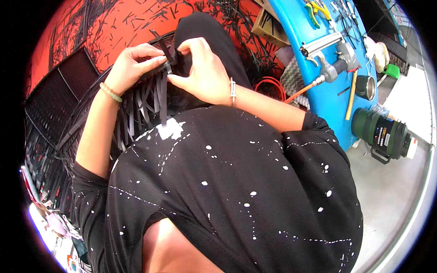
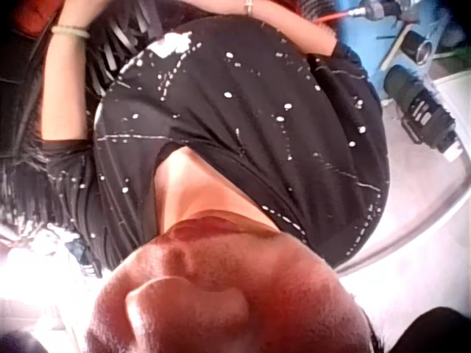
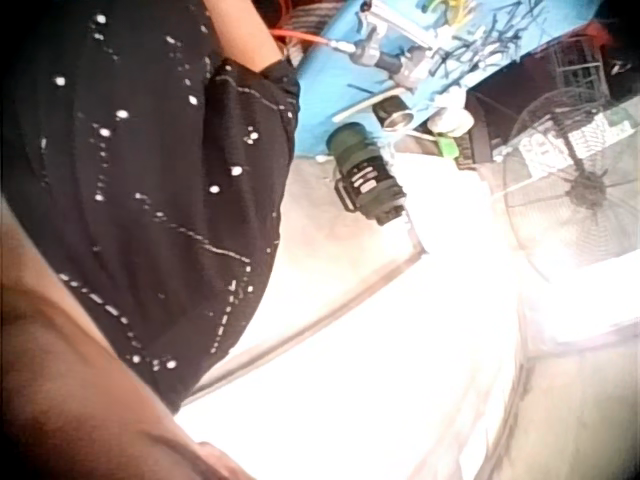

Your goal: The person weaves black plastic strips into the frame of a chair seat. They thread the strips through the grid, pull them tight, and trim the excess with pliers. The person repeats this process for multiple strips to complete the seat.

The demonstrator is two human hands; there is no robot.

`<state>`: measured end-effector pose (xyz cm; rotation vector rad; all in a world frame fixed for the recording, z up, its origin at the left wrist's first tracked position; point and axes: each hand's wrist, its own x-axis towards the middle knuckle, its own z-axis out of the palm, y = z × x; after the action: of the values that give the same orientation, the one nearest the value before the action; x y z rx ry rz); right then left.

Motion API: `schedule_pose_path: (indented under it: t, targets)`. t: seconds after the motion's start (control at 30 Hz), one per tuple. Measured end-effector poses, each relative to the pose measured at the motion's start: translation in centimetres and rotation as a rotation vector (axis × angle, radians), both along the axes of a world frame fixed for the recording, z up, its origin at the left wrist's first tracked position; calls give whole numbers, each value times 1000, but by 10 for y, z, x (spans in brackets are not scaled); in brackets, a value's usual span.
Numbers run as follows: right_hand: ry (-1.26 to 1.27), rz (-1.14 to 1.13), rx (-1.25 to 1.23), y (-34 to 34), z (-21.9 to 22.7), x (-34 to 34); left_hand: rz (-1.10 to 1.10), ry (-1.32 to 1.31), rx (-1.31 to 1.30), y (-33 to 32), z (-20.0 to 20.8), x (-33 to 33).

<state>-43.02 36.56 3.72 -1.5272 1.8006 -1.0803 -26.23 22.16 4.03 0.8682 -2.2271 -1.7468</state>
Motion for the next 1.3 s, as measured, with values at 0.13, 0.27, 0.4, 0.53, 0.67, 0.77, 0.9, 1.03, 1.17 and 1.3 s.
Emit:
schedule_pose_path:
  t: [0.13,0.27,0.4,0.53,0.67,0.77,0.9,1.03,1.17,1.3]
  targets:
    - [153,134,-33,-7,-2,-6,49,53,173,-4,-5,-3]
    - [206,114,-57,-8,-9,-7,215,138,215,-18,-12,-25]
    - [249,117,-114,-13,-11,-6,213,187,280,-13,-26,-28]
    - [317,121,-107,-15,-14,-9,151,60,417,-24,-27,-19]
    - [369,139,-126,-17,-16,-8,173,72,410,-16,-21,-17]
    - [397,143,-133,-17,-21,-7,156,71,416,-13,-16,-16]
    - [394,147,-174,-16,-22,-7,107,60,553,-25,-23,-8]
    - [382,150,-183,-16,-25,-7,104,157,569,-26,-29,-6]
    - [380,159,-179,-19,-25,-7,185,165,421,-20,-29,-16]
    - [372,195,-159,-19,-22,-10,228,171,365,-13,-26,-23]
